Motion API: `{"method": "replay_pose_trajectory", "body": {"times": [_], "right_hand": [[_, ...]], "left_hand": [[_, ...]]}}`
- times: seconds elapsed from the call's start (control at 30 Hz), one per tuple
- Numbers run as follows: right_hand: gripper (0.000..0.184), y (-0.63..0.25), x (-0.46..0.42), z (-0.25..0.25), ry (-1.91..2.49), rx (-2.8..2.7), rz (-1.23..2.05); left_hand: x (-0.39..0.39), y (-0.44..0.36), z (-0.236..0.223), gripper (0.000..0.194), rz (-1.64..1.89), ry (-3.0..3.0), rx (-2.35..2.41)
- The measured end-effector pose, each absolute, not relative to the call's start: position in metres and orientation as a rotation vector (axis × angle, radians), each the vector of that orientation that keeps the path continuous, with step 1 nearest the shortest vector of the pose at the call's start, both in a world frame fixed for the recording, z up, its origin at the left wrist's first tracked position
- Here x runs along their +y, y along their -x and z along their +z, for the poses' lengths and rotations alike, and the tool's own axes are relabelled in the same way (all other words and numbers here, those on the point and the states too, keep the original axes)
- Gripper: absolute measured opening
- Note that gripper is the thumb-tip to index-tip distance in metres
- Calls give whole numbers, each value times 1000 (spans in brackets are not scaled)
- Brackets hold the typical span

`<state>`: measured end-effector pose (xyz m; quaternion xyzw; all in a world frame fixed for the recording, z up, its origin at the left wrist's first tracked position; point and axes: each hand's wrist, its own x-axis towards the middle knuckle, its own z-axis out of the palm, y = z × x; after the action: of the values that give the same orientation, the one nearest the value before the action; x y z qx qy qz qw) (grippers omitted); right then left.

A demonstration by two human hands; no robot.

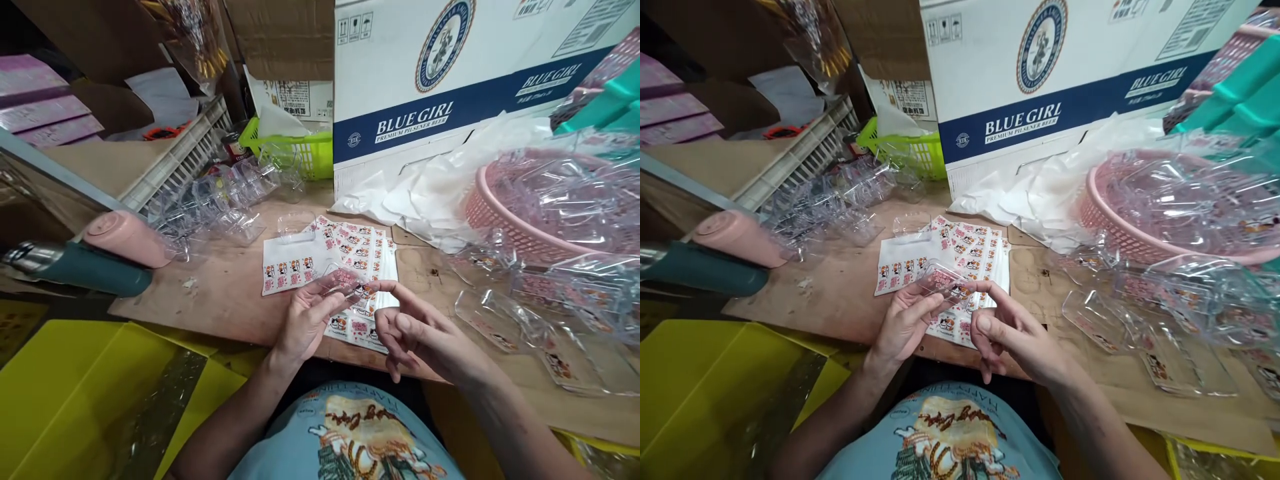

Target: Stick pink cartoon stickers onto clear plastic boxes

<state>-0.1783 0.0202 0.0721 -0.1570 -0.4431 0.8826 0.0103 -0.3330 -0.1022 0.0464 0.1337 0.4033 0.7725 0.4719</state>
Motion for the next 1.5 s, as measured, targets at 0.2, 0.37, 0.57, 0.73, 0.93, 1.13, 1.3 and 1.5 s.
{"method": "replay_pose_trajectory", "body": {"times": [0.2, 0.37, 0.57, 0.73, 0.93, 1.13, 1.3, 1.5], "right_hand": [[65, 182, 16, 69, 485, -1340, 2813], [65, 182, 17, 66, 483, -1357, 2812], [64, 186, 15, 65, 508, -1353, 2805], [61, 186, 12, 65, 513, -1424, 2746], [61, 188, 11, 72, 564, -1563, 2640], [60, 191, 11, 76, 623, -1692, 2566], [63, 191, 7, 74, 695, -1768, 2482], [51, 192, 3, 70, 696, -1971, 2254]], "left_hand": [[-103, 334, 46, 21, 1864, -357, 1031], [-103, 334, 46, 21, 1851, -338, 1051], [-103, 334, 44, 20, 1865, -351, 1035], [-104, 332, 46, 23, 1876, -360, 1059], [-103, 333, 46, 24, 1867, -368, 1103], [-104, 332, 44, 25, 1854, -380, 1144], [-104, 332, 42, 24, 1860, -357, 1145], [-99, 328, 36, 7, 1987, -208, 1182]]}}
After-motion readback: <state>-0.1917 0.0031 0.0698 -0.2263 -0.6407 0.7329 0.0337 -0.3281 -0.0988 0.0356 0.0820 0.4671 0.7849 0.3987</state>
